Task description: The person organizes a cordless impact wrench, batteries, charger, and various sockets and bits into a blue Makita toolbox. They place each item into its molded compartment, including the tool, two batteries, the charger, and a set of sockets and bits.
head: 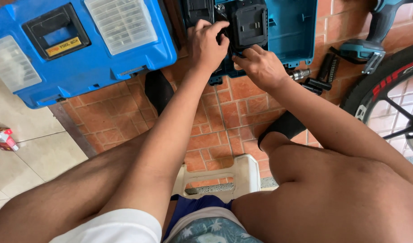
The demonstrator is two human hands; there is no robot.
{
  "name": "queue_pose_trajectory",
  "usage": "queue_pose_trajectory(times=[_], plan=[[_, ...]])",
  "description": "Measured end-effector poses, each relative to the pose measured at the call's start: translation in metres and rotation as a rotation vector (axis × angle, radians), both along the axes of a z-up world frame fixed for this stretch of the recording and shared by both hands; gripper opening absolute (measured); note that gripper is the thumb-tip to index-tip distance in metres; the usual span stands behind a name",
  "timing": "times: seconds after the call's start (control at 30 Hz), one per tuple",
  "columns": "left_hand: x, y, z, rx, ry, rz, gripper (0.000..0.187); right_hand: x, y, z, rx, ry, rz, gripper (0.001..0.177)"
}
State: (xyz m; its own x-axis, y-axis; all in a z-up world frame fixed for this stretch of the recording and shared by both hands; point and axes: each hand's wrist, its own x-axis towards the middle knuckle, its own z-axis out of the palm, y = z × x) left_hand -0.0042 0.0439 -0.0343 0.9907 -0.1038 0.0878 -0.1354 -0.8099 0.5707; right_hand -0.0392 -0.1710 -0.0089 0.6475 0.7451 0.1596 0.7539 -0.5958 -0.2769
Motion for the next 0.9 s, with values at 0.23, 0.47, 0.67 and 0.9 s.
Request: queue_pose_trajectory(times=[0.23, 0.47, 0.67, 0.9], plan=[[-0.012, 0.006, 0.018, 0.189, 0.008, -0.15, 0.06, -0.007, 0.021, 0.017, -0.245, -0.034, 0.061, 0.029], [-0.021, 0.001, 0.006, 0.238, 0.06, -0.078, 0.079, -0.001, 0.01, 0.022, -0.191, 0.066, 0.064, 0.037], [-0.017, -0.006, 0.023, 0.279, -0.036, -0.025, 0.05, 0.006, -0.014, 0.018, 0.214, 0.381, -0.082, 0.024], [-0.016, -0.007, 0.03, 0.34, -0.04, -0.047, 0.055, 0.013, -0.04, 0.021, 0.337, 0.437, -0.31, 0.016]])
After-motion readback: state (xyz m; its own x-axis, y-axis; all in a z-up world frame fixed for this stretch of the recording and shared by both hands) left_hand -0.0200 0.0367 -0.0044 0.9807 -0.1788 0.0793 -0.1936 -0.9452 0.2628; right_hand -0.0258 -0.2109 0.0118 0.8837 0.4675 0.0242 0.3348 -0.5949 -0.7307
